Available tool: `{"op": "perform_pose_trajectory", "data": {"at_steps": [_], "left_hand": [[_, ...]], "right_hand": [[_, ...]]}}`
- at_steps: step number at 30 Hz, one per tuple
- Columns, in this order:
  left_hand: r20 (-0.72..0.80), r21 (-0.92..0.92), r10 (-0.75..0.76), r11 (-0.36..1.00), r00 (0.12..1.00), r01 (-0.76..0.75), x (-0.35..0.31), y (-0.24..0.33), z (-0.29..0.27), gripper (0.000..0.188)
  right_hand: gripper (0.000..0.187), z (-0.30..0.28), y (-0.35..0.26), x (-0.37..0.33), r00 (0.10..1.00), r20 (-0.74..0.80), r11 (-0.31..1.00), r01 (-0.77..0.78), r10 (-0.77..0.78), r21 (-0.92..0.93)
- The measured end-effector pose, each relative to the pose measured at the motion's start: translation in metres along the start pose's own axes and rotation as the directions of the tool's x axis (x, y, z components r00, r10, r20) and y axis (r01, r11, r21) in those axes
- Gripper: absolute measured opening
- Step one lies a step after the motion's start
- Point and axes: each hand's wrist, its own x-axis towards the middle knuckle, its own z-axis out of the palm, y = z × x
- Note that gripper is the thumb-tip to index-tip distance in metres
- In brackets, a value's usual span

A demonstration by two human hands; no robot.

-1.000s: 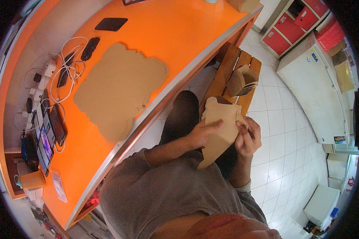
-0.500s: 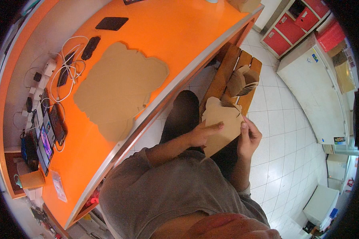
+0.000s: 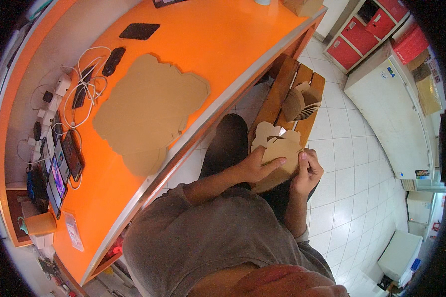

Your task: The person sits on a wooden bench and folds flat cardboard pieces into small, open-top boxes by hand. They repeatedly pick up a flat piece, fold the sides up, and tuck the flaps into slots to form the box shape, stacking the finished boxes on their lap.

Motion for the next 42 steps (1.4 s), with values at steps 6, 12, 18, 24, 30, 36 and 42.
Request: {"op": "perform_pose_trajectory", "data": {"at_steps": [6, 12, 18, 24, 30, 36, 42], "left_hand": [[0.53, 0.177, -0.015, 0.98, 0.848, -0.093, 0.012, 0.035, -0.023, 0.038], [0.391, 0.281, 0.058, 0.943, 0.919, -0.179, 0.014, 0.033, -0.044, 0.028], [0.274, 0.161, 0.318, 0.915, 0.908, -0.369, 0.024, 0.041, -0.042, 0.024], [0.108, 0.367, 0.269, 0.884, 0.957, -0.289, 0.019, 0.054, -0.046, 0.029], [-0.108, 0.104, 0.06, 0.993, 0.992, -0.049, 0.022, 0.048, -0.045, 0.029], [-0.25, 0.244, 0.158, 0.965, 0.955, -0.096, 0.019, 0.033, -0.032, 0.059], [0.229, -0.818, -0.096, 0.52, 0.969, 0.245, 0.003, 0.017, -0.029, 0.068]], "right_hand": [[0.017, -0.007, -0.002, 0.015, 0.94, -0.287, 0.981, -0.163, 0.186, 0.101], [0.042, -0.015, -0.033, 0.017, 0.883, 0.299, 0.679, 0.47, -0.363, -0.564], [0.032, -0.009, -0.005, 0.008, 0.879, 0.399, 0.86, 0.4, -0.262, -0.317], [0.019, 0.005, -0.004, 0.005, 0.93, 0.32, 0.917, 0.278, -0.183, -0.285], [0.009, 0.006, 0.0, 0.004, 0.968, 0.147, 0.94, 0.234, -0.202, -0.25], [0.005, 0.007, 0.007, -0.002, 0.998, 0.034, 0.996, 0.058, -0.056, -0.061], [0.013, -0.017, 0.013, 0.013, 0.989, 0.133, 0.965, 0.024, -0.061, 0.261]]}}
